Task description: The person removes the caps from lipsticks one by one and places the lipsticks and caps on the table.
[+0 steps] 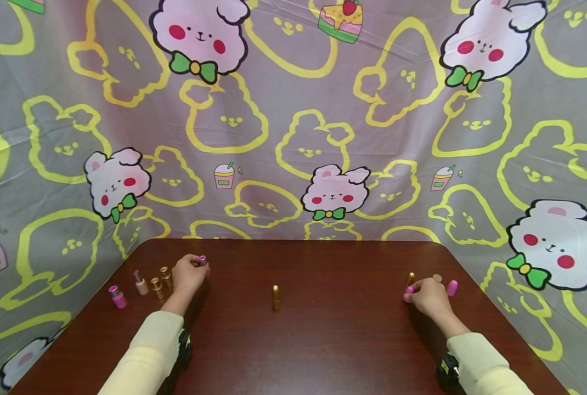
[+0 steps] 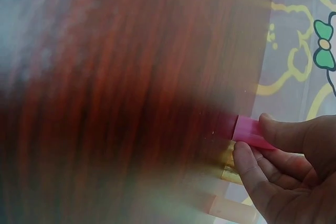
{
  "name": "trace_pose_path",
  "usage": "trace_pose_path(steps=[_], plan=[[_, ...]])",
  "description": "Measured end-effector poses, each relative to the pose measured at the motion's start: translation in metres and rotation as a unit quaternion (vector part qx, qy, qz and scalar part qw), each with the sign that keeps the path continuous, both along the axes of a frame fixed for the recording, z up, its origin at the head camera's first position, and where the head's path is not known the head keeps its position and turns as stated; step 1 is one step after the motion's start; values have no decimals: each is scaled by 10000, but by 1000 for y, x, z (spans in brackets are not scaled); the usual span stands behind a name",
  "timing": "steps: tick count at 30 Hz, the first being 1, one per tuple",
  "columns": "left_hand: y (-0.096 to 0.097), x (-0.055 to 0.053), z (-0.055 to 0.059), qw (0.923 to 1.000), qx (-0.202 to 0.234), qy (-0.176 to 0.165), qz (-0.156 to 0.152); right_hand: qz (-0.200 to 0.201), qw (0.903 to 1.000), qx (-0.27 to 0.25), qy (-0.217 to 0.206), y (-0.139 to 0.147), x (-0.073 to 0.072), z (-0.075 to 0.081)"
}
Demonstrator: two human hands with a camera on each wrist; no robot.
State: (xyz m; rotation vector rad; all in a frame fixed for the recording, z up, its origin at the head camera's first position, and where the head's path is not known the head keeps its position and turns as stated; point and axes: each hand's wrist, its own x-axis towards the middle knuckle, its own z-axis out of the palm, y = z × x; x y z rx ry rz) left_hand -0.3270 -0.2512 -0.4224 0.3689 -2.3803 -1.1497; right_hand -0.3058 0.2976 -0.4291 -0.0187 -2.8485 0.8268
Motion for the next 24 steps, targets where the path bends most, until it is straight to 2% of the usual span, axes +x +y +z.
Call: trace_pose_path(steps=[10,24], plan=[[-4,-4,-6,9996,-215,-148,-120,2,9999,111,58,-2,-1,-2],[-10,-6,-13,9987,-304,-346,-231,18,9999,115,-49,-1,-1,-1]])
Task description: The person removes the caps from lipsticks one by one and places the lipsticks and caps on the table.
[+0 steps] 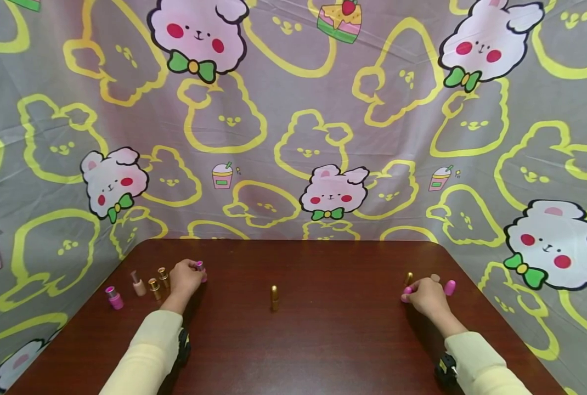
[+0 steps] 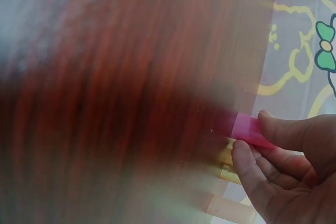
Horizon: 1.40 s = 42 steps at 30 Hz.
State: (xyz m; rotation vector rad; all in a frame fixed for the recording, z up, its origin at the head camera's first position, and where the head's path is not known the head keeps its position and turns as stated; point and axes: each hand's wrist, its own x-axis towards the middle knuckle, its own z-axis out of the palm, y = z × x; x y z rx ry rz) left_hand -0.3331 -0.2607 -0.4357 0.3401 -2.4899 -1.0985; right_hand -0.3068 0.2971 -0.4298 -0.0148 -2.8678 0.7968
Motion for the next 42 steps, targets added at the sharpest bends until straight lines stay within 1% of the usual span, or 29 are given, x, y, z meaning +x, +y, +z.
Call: trace_pose_path(steps=[4,12,20,31,37,42], plan=[[-1,0,-2,10000,-26,-91,-24,-10,10000,-37,-39,0,0,0],[-4,1,-2,9997,71,-118,-189,-15,10000,27,38,0,0,-1],[-6,0,-3,9997,-43,-181,-144,-17,10000,26,21,0,-2,-2],[-6,-1,-4,9997,24,-198,-126,47,10000,57,-55,1,0,-2],[-7,-1,-5,9996,-15,-212,-167,-24,9999,119,78,-1,3,6],[-7,0,-3,9994,38,-281,-186,-4,9992,212,335,-6,5,19]])
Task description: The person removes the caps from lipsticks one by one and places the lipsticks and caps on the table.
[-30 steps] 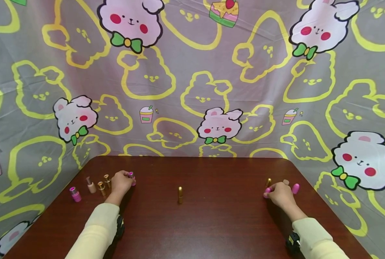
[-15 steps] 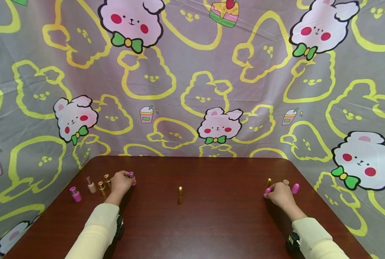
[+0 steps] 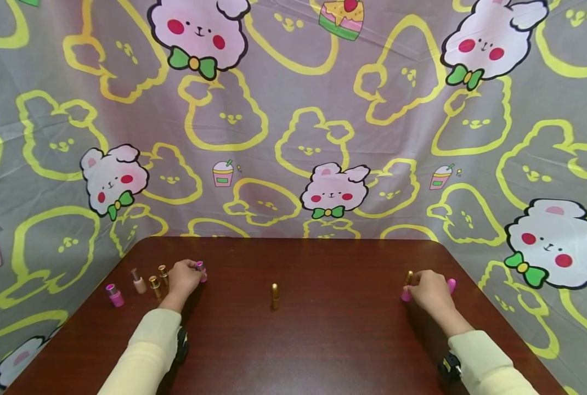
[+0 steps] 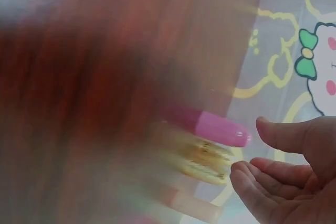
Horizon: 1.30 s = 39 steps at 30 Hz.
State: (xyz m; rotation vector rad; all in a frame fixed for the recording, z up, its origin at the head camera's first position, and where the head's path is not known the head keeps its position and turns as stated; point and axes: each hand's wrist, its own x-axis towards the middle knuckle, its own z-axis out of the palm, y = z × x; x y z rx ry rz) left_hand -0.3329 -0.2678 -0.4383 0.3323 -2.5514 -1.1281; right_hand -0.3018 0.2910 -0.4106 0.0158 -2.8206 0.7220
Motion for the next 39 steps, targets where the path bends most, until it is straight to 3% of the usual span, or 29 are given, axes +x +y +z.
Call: trace_pose_path(steps=[10,19,26,32,39], plan=[[-1,0,0,9999,45,-60,91,90,9991,94,398,-36,1,15],[1,0,-1,9998,188,-37,42,683,9948,-477,580,-88,-8,12],[-1,0,1,9998,181,-2,57,1242,9851,-998,654,-137,-9,10],[-1,2,1,9999,118,24,90,1797,9741,-1342,287,-175,-4,8],[0,2,3,9999,94,21,28,2544,9569,-1404,30,-206,2,2]])
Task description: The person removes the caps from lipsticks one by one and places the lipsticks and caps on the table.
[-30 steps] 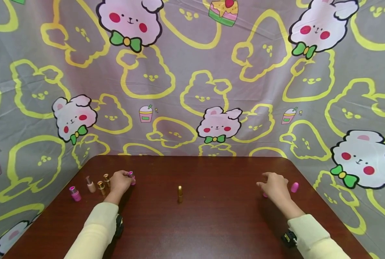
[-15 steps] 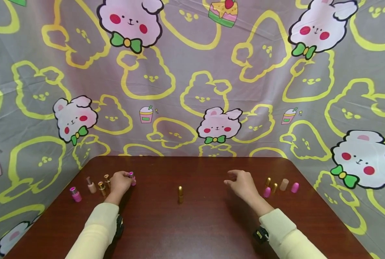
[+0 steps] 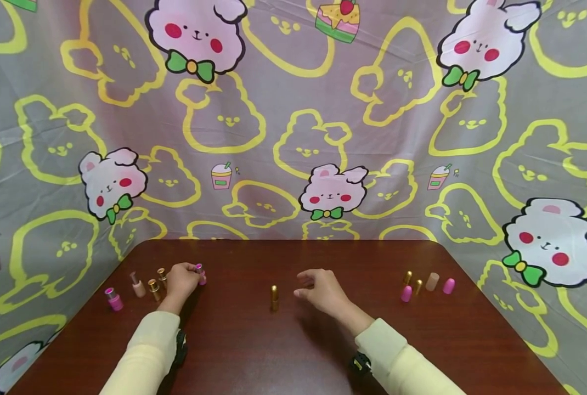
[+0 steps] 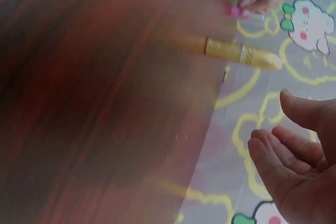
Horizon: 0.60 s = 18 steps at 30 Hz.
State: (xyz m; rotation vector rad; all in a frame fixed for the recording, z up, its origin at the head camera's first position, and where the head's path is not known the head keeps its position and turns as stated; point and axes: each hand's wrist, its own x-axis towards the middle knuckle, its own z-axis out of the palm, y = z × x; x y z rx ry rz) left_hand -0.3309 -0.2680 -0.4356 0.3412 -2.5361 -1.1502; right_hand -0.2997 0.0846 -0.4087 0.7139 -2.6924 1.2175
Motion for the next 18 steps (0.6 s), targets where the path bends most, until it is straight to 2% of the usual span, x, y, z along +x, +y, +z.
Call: trace_pose_path(steps=[5,12,18], plan=[[1,-1,1,9999,-27,-84,56,194,9997,21,-173,-19,5,-3],[1,-1,1,9998,-6,-159,95,61,9993,231,-277,-37,4,-8],[3,-1,2,9997,-22,-240,39,55,9995,221,-197,-46,1,-9]])
